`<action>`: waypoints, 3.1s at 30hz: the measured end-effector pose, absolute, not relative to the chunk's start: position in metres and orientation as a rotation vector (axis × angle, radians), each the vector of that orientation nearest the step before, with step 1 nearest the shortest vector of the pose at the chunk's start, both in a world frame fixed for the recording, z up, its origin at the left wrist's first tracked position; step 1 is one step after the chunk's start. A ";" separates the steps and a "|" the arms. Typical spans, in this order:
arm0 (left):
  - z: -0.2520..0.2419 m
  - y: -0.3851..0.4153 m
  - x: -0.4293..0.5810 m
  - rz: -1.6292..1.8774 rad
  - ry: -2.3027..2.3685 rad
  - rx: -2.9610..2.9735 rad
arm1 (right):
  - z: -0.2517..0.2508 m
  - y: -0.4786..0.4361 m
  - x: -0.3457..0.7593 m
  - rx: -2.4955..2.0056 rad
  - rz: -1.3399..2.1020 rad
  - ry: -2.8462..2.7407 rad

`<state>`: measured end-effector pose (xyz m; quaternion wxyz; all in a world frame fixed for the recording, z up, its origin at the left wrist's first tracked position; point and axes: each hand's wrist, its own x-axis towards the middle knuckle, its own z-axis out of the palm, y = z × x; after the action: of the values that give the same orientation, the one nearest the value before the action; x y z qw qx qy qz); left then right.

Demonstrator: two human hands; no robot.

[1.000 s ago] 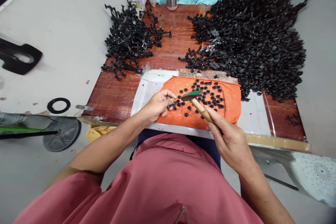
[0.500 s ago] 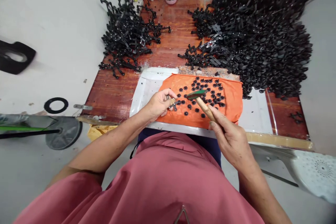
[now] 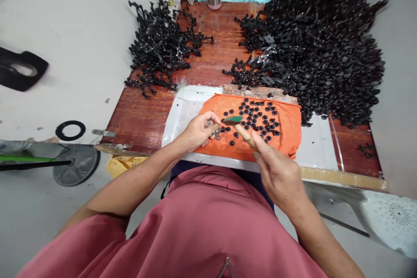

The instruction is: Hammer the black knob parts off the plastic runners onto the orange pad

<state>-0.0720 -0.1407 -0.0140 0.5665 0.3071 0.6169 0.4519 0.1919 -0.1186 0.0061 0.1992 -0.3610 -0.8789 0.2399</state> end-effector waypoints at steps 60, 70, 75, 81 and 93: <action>0.018 -0.162 -0.086 0.778 1.630 1.498 | 0.004 -0.102 0.149 -1.077 1.788 -1.532; -0.018 -0.129 -0.100 0.868 1.674 1.423 | -0.007 -0.112 0.194 -1.257 1.600 -1.616; -0.019 -0.129 -0.097 0.860 1.675 1.438 | -0.010 -0.114 0.202 -1.318 1.545 -1.671; -0.019 -0.128 -0.097 0.816 1.713 1.487 | -0.015 -0.114 0.203 -1.313 1.469 -1.795; -0.023 -0.126 -0.096 0.790 1.752 1.540 | -0.014 -0.113 0.204 -1.269 1.245 -2.048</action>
<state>-0.0964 -0.1262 -0.0227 0.3329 0.5895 0.6710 0.3023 0.2040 -0.1129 -0.0136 0.2133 -0.4571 -0.7377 0.4487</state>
